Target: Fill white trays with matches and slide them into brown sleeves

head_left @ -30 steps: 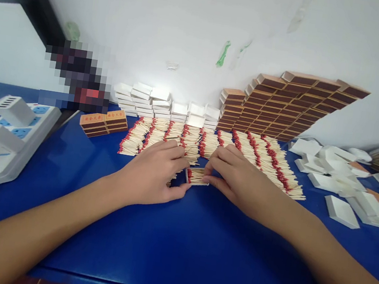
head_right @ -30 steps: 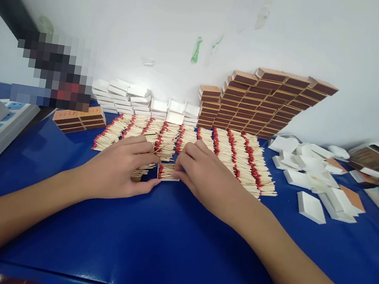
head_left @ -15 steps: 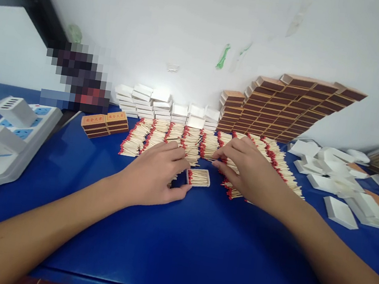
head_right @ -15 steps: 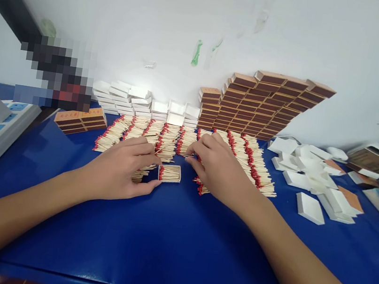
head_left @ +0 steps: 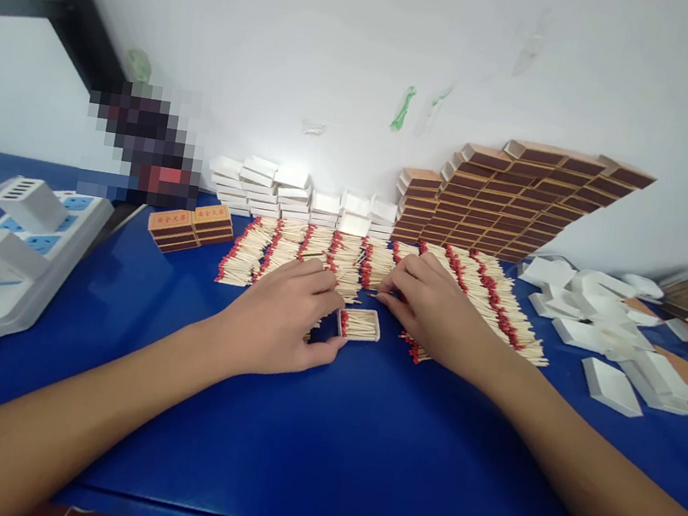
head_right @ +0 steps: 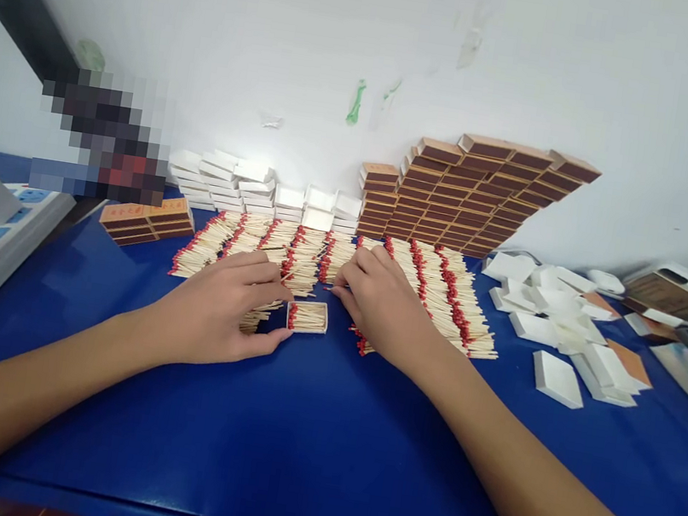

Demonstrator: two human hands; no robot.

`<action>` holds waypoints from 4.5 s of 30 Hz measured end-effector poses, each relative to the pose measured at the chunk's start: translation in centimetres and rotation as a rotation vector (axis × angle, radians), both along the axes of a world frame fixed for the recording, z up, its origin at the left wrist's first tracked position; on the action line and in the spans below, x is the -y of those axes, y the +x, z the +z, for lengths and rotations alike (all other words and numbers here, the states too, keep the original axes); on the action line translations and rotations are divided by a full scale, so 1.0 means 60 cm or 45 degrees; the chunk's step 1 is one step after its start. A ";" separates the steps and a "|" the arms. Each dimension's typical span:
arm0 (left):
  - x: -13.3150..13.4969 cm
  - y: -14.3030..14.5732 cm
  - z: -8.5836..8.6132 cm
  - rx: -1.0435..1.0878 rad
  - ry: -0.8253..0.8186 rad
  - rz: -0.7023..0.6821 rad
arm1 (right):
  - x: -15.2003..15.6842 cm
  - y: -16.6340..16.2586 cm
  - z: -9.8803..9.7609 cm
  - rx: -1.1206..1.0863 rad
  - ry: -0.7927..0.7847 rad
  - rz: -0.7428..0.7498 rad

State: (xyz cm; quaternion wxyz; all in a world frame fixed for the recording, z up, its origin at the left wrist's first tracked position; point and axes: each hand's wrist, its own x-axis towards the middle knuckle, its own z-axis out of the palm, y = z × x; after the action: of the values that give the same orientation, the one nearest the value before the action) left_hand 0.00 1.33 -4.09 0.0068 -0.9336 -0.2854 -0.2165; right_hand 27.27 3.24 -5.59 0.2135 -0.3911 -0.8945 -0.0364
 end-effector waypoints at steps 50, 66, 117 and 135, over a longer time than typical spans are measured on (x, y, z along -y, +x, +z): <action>0.000 0.000 -0.001 -0.003 0.000 0.001 | 0.041 -0.028 0.038 0.027 0.046 0.111; 0.000 0.001 0.000 0.011 0.009 0.000 | 0.023 -0.009 0.020 -0.018 0.164 -0.031; 0.002 0.000 0.001 -0.006 0.008 -0.001 | 0.007 -0.005 0.003 0.019 0.024 0.025; 0.001 0.000 0.000 0.003 0.026 0.001 | 0.000 0.004 0.004 0.033 -0.057 -0.003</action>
State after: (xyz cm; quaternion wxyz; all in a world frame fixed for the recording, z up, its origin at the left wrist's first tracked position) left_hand -0.01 1.26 -4.09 0.0162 -0.9331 -0.2836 -0.2207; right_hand 27.48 3.22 -5.38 0.1929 -0.3964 -0.8973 -0.0217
